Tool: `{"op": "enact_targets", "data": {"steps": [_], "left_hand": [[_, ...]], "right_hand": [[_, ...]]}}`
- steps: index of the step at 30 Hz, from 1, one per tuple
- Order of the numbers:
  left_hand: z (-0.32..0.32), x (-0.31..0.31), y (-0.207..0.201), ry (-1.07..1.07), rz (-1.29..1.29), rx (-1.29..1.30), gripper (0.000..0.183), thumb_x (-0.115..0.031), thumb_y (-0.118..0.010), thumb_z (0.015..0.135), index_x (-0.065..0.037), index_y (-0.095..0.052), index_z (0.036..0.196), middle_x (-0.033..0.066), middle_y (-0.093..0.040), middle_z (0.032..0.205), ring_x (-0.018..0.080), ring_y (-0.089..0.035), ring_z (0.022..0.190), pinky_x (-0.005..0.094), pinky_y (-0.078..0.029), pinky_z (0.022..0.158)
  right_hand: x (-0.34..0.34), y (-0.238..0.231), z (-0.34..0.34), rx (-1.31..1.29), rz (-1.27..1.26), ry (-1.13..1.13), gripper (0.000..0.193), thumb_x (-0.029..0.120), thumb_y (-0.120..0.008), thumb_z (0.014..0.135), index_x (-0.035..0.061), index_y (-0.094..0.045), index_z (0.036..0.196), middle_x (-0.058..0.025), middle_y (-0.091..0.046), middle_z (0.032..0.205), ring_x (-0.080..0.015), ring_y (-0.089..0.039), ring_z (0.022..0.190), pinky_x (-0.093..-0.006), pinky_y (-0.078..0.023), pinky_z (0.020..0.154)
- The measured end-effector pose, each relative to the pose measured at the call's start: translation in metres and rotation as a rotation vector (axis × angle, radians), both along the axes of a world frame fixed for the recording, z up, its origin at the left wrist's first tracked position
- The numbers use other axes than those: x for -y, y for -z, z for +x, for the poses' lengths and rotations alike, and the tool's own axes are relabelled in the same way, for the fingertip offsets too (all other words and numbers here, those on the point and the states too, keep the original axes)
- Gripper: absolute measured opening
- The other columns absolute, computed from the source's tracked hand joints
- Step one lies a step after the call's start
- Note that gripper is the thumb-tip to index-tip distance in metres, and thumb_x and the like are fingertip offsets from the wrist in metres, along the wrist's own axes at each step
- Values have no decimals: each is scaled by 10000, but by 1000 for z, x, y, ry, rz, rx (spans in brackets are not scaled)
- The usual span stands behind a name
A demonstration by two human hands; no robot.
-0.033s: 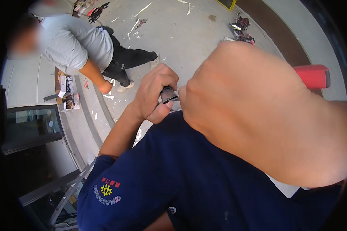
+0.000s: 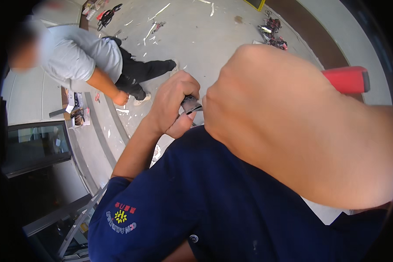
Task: The person uses a utility knife to strip and trim a small black cable or tube held in the left hand. The person repeatedly rotates the object and scrapes its surface while standing in a construction area.
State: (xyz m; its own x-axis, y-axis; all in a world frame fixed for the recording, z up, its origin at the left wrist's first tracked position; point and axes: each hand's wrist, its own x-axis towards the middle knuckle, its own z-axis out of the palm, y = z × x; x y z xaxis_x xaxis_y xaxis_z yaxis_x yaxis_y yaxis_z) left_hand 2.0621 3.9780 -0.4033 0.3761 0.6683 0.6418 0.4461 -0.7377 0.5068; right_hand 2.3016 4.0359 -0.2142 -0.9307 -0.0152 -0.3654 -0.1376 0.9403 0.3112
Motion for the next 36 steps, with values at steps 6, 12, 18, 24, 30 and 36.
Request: {"op": "enact_targets", "data": {"steps": [6, 12, 18, 24, 30, 36], "left_hand": [[2, 5, -2, -86, -102, -111, 239, -109, -647, 778, -30, -556, 984, 126, -586, 849, 354, -578, 748, 440, -466, 641], [7, 9, -1, -283, -187, -59, 175, -91, -648, 877, -13, -559, 1007, 152, -632, 848, 384, -628, 757, 468, -493, 667], [-17, 11, 9, -365, -566, 32, 185, -130, -603, 958, 2, -550, 1077, 182, -650, 890, 395, -630, 799, 463, -495, 721], [-36, 17, 36, -238, -413, 74, 261, -133, -567, 1031, -6, -561, 1259, 180, -654, 1075, 290, -609, 912, 387, -498, 853], [-31, 12, 28, -130, -232, 186, 332, -67, -676, 1038, -50, -592, 1358, 158, -746, 1205, 307, -688, 1096, 406, -552, 962], [-22, 3, 27, -111, -80, 215, 472, 29, -817, 909, -58, -604, 1322, 162, -774, 1199, 308, -742, 1058, 397, -595, 931]], "right_hand": [[13, 26, -22, 231, 162, 142, 116, 186, -783, 863, 130, -761, 962, 23, -715, 844, -163, -750, 885, -306, -524, 693], [7, 52, -24, 28, 317, 190, 160, 154, -700, 932, 61, -635, 1046, -62, -691, 858, -190, -751, 826, -309, -561, 693], [-26, 52, -5, -301, 423, 369, 102, 141, -672, 924, 72, -678, 999, -53, -704, 834, -195, -727, 801, -330, -566, 684], [-40, 51, 25, -397, 249, 576, 91, 142, -661, 1023, 67, -666, 1074, -96, -655, 826, -250, -711, 780, -415, -521, 642], [-10, 42, 20, -519, -443, 650, 104, 71, -624, 1028, 5, -576, 965, -206, -600, 674, -434, -643, 655, -511, -495, 612], [11, 33, 21, -413, -639, 640, 114, 73, -663, 973, -16, -595, 952, -173, -578, 573, -418, -635, 566, -500, -500, 554]]}}
